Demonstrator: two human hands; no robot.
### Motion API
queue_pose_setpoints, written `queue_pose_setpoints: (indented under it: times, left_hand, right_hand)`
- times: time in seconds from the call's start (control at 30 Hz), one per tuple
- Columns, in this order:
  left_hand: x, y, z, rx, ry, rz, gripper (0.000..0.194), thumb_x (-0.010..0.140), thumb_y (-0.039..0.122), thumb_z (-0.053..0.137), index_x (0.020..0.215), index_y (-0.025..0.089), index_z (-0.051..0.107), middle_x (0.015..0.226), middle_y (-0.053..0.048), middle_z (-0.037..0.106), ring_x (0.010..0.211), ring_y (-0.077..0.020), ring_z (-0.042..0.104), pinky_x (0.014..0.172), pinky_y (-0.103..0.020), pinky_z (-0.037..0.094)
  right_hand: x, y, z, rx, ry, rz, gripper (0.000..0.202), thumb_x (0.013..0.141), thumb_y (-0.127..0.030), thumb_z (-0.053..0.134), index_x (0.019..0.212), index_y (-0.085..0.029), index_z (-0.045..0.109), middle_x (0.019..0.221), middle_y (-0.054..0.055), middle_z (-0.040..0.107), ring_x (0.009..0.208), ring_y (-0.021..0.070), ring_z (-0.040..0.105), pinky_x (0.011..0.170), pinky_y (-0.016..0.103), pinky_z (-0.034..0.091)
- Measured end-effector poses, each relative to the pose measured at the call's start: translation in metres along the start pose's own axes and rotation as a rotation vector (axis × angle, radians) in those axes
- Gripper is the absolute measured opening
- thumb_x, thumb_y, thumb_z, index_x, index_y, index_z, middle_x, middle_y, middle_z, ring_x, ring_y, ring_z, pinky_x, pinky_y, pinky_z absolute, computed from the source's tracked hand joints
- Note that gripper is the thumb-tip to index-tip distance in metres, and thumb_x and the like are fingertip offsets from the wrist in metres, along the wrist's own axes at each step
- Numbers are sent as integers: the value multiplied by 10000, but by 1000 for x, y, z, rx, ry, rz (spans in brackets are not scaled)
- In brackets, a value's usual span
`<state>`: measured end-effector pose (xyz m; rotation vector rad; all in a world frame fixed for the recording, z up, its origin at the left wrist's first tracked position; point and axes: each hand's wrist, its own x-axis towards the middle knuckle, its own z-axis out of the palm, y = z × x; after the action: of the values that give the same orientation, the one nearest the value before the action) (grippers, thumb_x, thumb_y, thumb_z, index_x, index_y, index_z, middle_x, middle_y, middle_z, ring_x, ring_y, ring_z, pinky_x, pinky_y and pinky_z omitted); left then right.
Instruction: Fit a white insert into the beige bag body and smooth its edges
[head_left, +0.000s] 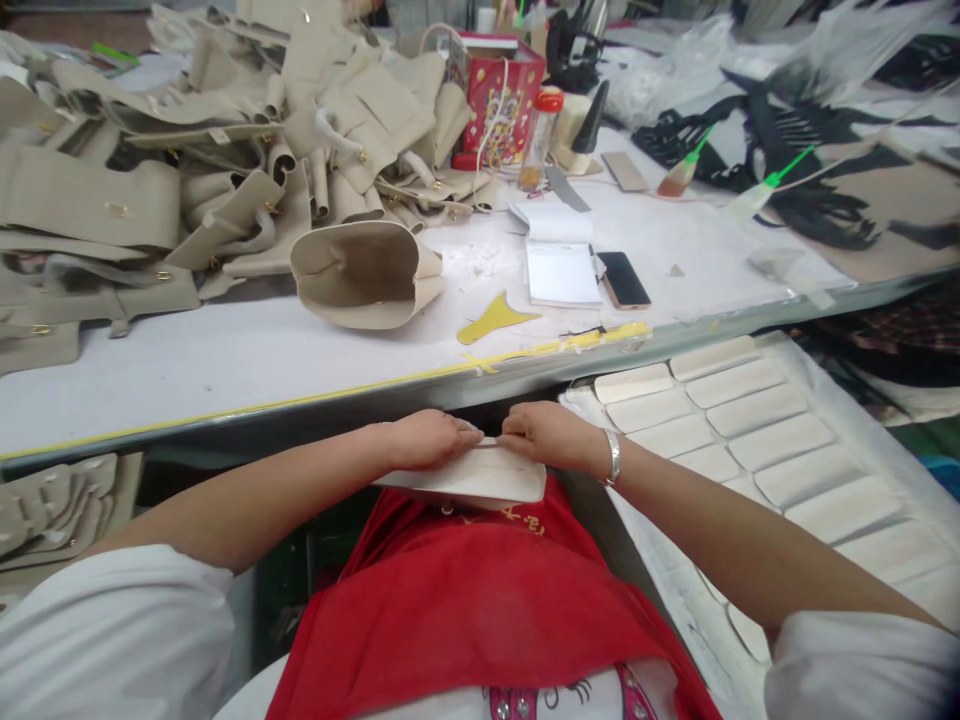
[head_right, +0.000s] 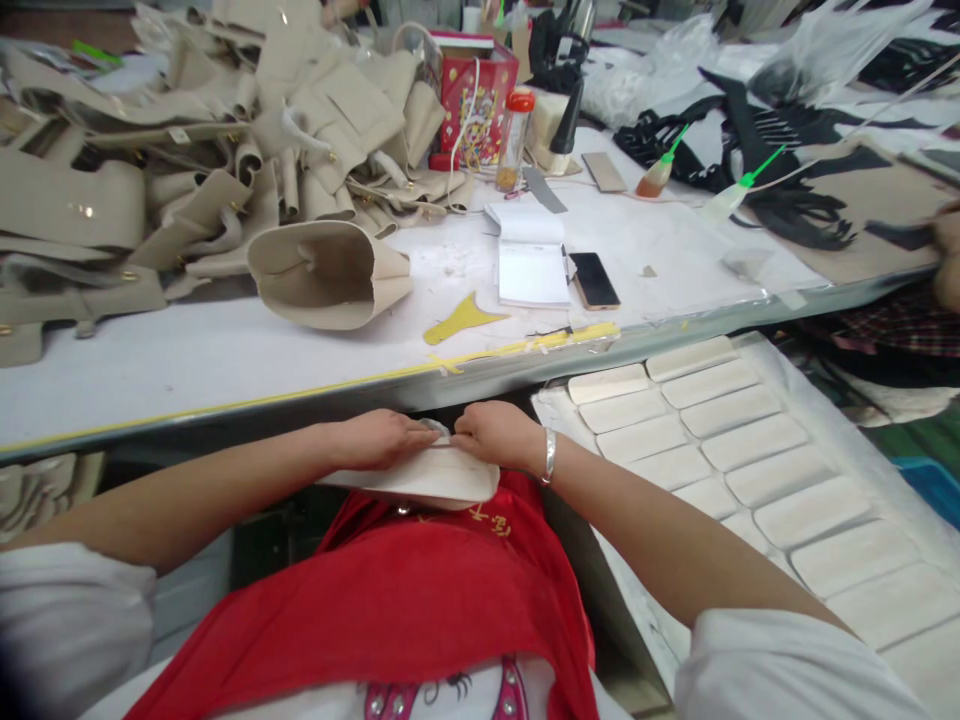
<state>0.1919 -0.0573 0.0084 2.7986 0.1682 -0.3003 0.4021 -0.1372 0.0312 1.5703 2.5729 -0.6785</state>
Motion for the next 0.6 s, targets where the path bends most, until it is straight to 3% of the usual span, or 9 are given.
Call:
queue_pose_setpoints:
  times: [0.13,0.3,0.43,0.6]
  left_hand:
    - [-3,-1,3,107,-3,53,414,867,159,375,1274,140,449,1113,-88,634,919,-184,619,713,-229,422]
    - [-6,-1,4,127,42,61,365,901,167,346,1245,139,463,1095,-82,632,921,-173,613,727,-232,427]
    - [-18,-8,3,123,21,55,357,912,161,328,1242,138,462,1127,-85,621,966,-171,600,767,-230,431]
    - [-50,-29,8,124,-4,1,404,914,165,327,1310,149,403,1233,-101,571,1041,-179,580,839,-242,425]
  right_hand:
    - [21,11,-2,205,-153,5,233,806,-345,529,670,-157,551,611,-17,508,548,90,394,516,229,235]
    - [41,18,-2,409,-317,-25,259,808,-375,516,664,-165,471,583,-51,415,549,78,354,521,218,234]
    - [60,13,-4,425,-353,-63,261,788,-371,538,651,-167,450,591,-51,412,568,83,352,533,223,235]
    - [84,3,-3,457,-375,-120,283,792,-396,522,650,-167,436,589,-56,379,563,80,328,528,220,228]
